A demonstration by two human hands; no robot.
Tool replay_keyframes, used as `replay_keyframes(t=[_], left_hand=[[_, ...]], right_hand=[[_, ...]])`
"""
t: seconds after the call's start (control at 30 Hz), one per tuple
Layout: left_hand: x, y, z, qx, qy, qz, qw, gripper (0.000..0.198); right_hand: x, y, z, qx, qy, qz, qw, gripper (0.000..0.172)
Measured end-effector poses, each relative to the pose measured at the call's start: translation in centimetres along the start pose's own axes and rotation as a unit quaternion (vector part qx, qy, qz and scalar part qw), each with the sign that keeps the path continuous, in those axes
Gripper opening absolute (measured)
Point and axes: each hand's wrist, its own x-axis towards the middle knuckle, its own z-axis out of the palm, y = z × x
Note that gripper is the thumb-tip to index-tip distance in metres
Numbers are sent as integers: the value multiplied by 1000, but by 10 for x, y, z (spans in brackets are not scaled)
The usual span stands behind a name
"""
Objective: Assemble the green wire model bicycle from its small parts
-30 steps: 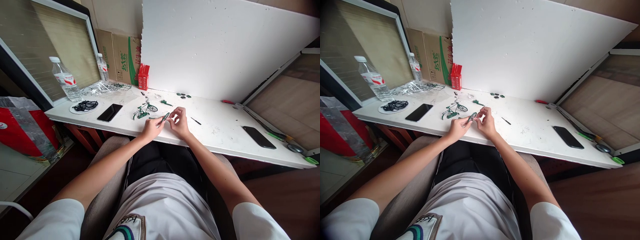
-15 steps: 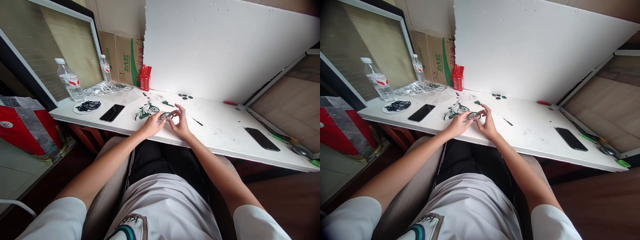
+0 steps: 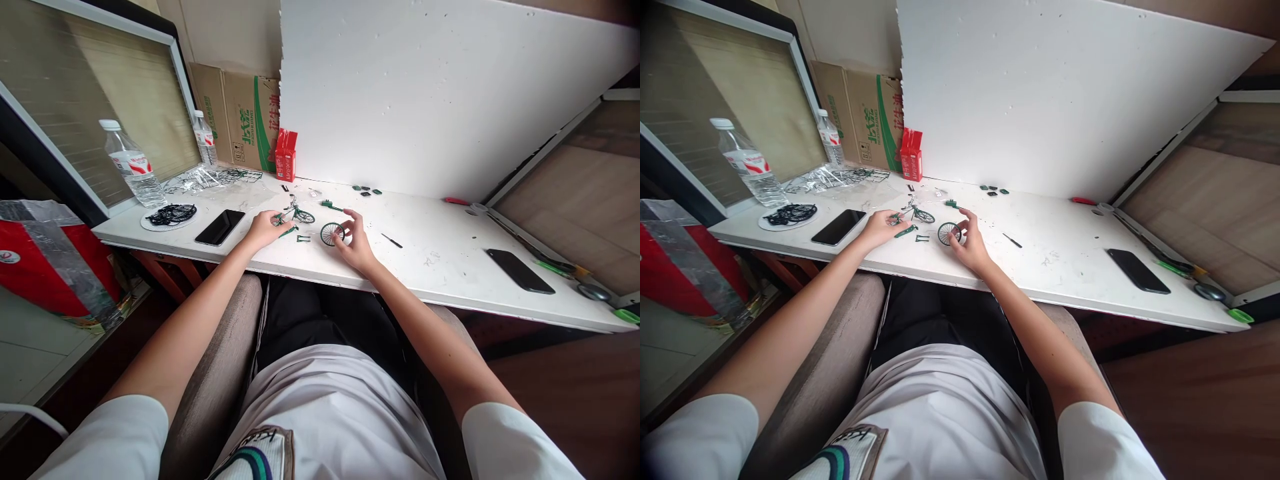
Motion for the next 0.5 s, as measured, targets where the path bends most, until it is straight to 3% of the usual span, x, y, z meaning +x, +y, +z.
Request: replay_keyframes(t=[0.1, 0.27, 0.5], left_hand=[[0, -2, 0, -34, -15, 9, 999, 43], [1, 2, -4, -69, -6, -24, 997, 37], [-2, 10, 2, -152, -27, -28, 988, 42]], right_hand=[[0, 0, 0, -24, -18, 4, 1000, 68], [1, 3, 0, -111, -74, 12, 991, 37], [2, 4, 3, -147, -81, -5, 986, 36]])
